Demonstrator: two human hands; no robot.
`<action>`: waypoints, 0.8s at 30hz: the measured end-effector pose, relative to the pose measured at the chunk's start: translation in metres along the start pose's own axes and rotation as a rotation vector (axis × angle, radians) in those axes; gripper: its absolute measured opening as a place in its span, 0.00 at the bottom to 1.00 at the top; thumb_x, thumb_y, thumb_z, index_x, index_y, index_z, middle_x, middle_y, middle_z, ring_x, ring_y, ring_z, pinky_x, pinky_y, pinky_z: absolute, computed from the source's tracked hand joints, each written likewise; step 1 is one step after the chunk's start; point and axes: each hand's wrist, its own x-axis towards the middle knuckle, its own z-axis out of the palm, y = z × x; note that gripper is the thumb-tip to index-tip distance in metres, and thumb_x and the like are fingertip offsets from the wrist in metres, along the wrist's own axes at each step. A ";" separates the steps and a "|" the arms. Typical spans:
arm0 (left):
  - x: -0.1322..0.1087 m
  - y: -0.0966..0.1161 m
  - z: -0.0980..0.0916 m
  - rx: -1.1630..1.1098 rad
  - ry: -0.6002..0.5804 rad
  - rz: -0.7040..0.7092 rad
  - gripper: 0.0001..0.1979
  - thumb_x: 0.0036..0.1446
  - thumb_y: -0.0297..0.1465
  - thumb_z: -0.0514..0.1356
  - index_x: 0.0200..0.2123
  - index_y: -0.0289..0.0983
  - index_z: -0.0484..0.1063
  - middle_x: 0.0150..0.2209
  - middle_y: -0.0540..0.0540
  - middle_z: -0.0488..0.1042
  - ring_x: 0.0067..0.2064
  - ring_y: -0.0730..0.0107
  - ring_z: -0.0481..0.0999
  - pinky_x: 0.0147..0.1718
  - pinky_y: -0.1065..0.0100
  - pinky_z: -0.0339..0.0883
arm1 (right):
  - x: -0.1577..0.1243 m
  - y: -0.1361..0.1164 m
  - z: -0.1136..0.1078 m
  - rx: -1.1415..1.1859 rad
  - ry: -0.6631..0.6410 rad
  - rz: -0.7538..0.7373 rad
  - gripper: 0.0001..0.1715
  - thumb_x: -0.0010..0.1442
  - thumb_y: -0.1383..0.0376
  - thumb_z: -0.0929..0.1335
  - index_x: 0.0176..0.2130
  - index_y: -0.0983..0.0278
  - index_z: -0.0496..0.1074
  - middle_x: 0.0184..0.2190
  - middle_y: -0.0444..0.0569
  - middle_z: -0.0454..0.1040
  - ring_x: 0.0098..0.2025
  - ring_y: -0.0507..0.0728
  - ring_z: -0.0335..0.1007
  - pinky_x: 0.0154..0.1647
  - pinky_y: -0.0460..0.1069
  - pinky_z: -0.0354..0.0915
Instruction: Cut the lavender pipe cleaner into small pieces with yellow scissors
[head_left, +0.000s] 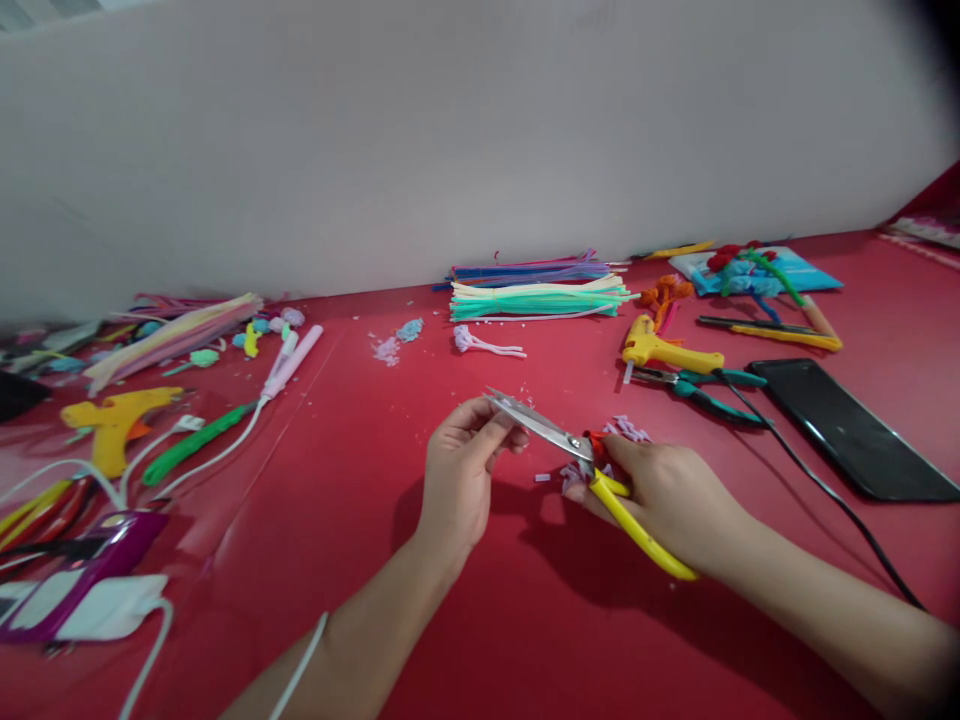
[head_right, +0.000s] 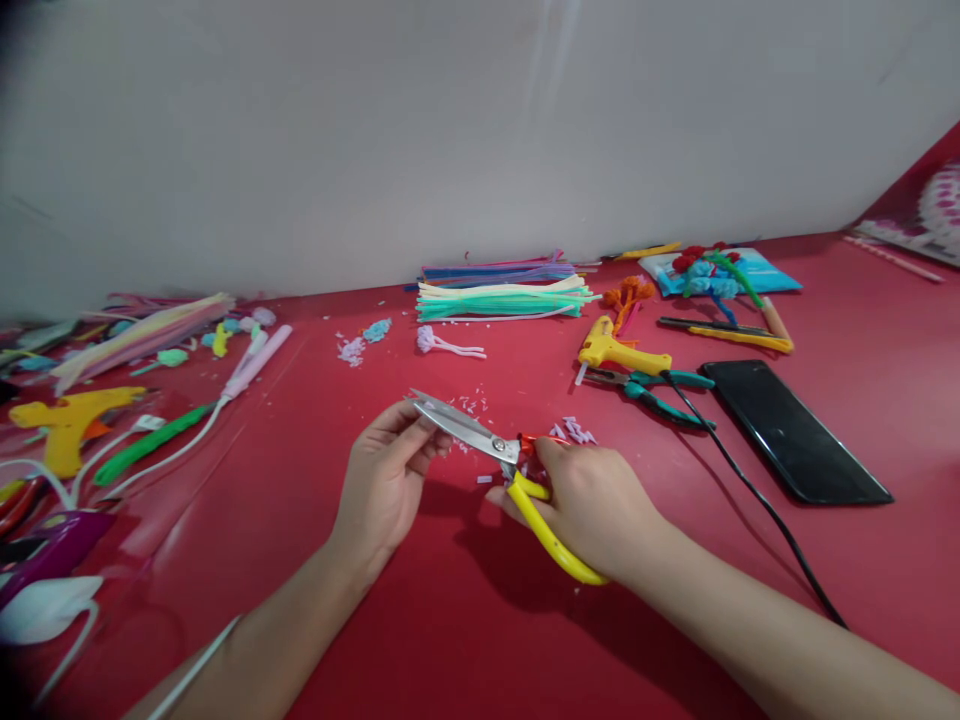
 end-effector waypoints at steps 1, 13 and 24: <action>0.000 0.000 0.000 -0.001 0.000 -0.001 0.01 0.47 0.25 0.58 0.27 0.35 0.70 0.24 0.51 0.69 0.25 0.80 0.68 0.26 0.76 0.62 | 0.000 0.000 0.000 -0.006 0.002 0.003 0.20 0.51 0.47 0.58 0.26 0.62 0.59 0.17 0.43 0.65 0.18 0.50 0.59 0.19 0.46 0.42; 0.000 0.001 0.000 -0.007 -0.009 -0.019 0.01 0.48 0.26 0.58 0.27 0.35 0.69 0.24 0.51 0.69 0.25 0.79 0.68 0.26 0.75 0.61 | 0.002 0.002 0.002 -0.015 -0.014 -0.009 0.22 0.52 0.47 0.56 0.26 0.62 0.59 0.16 0.43 0.65 0.17 0.50 0.58 0.19 0.45 0.41; 0.000 0.001 -0.002 -0.009 -0.026 -0.080 0.04 0.50 0.28 0.56 0.31 0.34 0.66 0.27 0.48 0.70 0.27 0.78 0.68 0.27 0.74 0.62 | 0.006 0.008 -0.007 -0.027 0.038 0.110 0.21 0.50 0.47 0.58 0.25 0.62 0.60 0.16 0.44 0.64 0.17 0.51 0.58 0.19 0.45 0.42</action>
